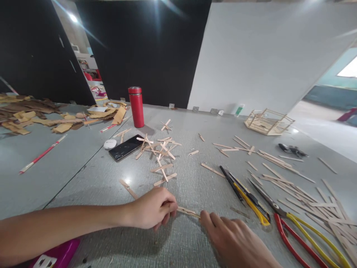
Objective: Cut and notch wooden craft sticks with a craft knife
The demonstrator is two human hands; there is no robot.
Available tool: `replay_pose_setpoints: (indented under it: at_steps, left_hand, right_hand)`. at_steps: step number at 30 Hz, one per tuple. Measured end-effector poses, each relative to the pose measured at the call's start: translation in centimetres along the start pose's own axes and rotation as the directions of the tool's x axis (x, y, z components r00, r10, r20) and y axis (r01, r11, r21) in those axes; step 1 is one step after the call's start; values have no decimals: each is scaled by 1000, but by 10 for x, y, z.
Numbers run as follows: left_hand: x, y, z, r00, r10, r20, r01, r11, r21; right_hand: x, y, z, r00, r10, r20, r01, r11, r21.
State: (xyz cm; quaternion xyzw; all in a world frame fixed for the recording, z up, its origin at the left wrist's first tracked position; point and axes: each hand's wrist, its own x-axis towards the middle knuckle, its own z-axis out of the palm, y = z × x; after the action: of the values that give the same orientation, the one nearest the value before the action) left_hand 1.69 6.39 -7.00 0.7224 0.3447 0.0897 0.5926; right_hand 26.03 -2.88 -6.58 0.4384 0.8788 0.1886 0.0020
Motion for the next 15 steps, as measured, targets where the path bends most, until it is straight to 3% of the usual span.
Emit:
replay_pose_setpoints:
  at_steps: [9, 15]
  left_hand:
    - [2, -3, 2, 999, 36, -22, -35, 999, 32]
    - [0, -1, 7, 992, 99, -83, -92, 991, 93]
  right_hand:
    - [0, 12, 10, 996, -83, 19, 81, 994, 76]
    - [9, -1, -10, 1000, -12, 18, 12, 1000, 7]
